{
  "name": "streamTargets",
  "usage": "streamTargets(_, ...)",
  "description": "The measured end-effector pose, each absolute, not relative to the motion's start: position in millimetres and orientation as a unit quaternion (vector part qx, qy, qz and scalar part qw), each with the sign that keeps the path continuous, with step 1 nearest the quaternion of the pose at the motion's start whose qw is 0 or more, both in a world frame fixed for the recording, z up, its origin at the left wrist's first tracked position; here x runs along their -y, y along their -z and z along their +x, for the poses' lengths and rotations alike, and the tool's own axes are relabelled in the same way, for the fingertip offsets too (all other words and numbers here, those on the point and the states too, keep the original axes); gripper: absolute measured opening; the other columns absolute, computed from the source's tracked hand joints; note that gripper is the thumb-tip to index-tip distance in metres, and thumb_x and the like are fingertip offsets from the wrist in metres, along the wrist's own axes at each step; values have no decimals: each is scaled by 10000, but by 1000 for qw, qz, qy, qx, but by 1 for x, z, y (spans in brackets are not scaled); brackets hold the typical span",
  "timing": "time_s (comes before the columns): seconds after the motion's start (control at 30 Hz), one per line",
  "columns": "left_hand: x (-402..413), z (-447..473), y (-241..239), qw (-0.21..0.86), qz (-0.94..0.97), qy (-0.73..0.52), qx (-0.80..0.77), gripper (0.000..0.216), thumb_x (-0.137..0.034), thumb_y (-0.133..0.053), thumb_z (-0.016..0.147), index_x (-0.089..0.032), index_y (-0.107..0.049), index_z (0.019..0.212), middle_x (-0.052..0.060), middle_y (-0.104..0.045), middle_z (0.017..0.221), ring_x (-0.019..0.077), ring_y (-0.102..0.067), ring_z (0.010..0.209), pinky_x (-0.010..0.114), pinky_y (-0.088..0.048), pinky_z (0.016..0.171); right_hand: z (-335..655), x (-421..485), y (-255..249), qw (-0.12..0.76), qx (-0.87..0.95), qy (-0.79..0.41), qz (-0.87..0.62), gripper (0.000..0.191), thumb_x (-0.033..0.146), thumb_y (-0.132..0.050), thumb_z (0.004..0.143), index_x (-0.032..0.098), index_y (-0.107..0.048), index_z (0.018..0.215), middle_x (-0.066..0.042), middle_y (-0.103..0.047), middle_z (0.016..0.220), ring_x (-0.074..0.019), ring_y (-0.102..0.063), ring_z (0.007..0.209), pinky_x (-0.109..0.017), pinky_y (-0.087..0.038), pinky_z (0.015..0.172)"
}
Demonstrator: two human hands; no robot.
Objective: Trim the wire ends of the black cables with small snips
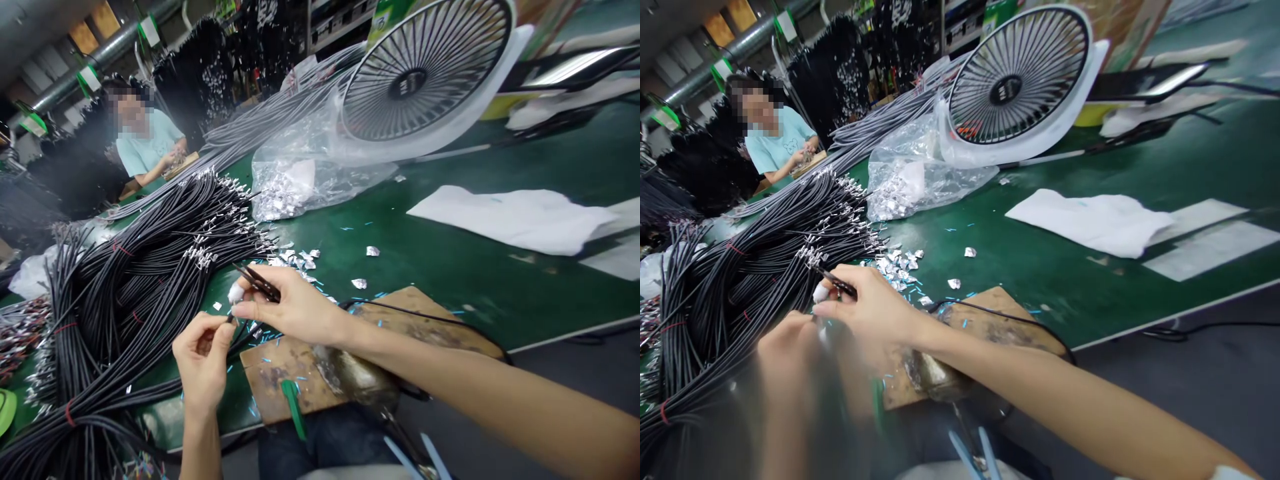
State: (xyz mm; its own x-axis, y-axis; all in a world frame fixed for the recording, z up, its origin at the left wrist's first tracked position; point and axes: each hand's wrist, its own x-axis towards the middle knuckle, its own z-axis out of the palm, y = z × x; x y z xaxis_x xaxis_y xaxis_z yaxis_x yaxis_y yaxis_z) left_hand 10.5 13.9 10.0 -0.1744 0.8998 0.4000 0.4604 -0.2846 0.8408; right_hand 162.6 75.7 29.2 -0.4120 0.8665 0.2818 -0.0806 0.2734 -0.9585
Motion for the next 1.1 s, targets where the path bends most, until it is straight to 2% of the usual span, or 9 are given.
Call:
streamTargets(0.13, -14, 12, -8, 176, 617, -523, -562, 72, -212, -650, 758, -175, -681, 703, -27, -598, 612, 71, -529, 532, 147, -387, 477, 165, -77, -28, 479, 677, -465, -309, 161, 114, -713, 661, 144, -575, 584, 49, -479, 580, -70, -388, 538, -228, -296, 528)
streamTargets(0.33, -15, 15, -9, 126, 645, -524, -541, 137, -183, -562, 800, -178, -622, 677, -31, -549, 621, 79, -503, 555, 167, -364, 495, 161, -79, -23, 371, 576, -701, -199, 338, 447, -710, 636, 159, -533, 637, 77, -398, 484, -73, -344, 470, -228, -279, 476)
streamTargets(0.43, -14, 16, -9, 124, 651, -506, -551, 206, -182, -500, 833, -176, -566, 638, -35, -476, 587, 80, -441, 518, 183, -315, 460, 159, -79, -22, 345, 579, -722, -153, 328, 445, -674, 661, 166, -501, 682, 83, -373, 510, -73, -328, 478, -228, -290, 488)
streamTargets(0.5, -13, 15, -8, 118, 654, -493, -561, 241, -180, -474, 850, -176, -532, 616, -33, -448, 580, 85, -411, 516, 195, -293, 455, 159, -78, -23, 365, 631, -661, -178, 245, 353, -626, 716, 173, -466, 669, 65, -383, 556, -80, -334, 513, -230, -296, 508)
streamTargets(0.67, -13, 15, -8, 97, 664, -466, -576, 262, -192, -459, 871, -178, -506, 614, -27, -449, 578, 96, -398, 537, 208, -294, 485, 159, -73, -18, 455, 776, -339, -276, 134, 50, -455, 726, 175, -432, 683, 4, -441, 684, -119, -391, 624, -250, -305, 576)
streamTargets(0.77, -14, 16, -11, 119, 666, -446, -587, 297, -190, -439, 879, -176, -481, 586, -28, -444, 553, 91, -368, 507, 209, -268, 458, 161, -73, -13, 464, 808, -220, -290, 209, -6, -390, 676, 161, -481, 764, -28, -469, 745, -134, -412, 627, -257, -310, 556)
streamTargets(0.87, -14, 16, -15, 164, 651, -457, -584, 338, -216, -420, 887, -177, -445, 551, -38, -395, 519, 81, -317, 455, 209, -233, 413, 167, -79, -15, 544, 746, -165, -346, 174, 23, -401, 729, 160, -502, 764, -36, -493, 739, -142, -436, 640, -263, -336, 571)
streamTargets(0.97, -13, 14, -16, 206, 627, -476, -581, 371, -273, -413, 894, -182, -416, 535, -49, -331, 499, 75, -272, 422, 210, -204, 383, 171, -83, -22, 598, 667, -246, -371, 151, 193, -479, 856, 162, -522, 715, -14, -525, 690, -128, -464, 636, -258, -363, 597)
streamTargets(1.1, -13, 14, -15, 196, 636, -478, -573, 388, -317, -422, 898, -184, -417, 534, -44, -334, 497, 79, -281, 427, 214, -222, 398, 164, -77, -28, 496, 697, -418, -305, 184, 272, -644, 785, 155, -576, 660, 23, -521, 628, -94, -438, 574, -226, -339, 541)
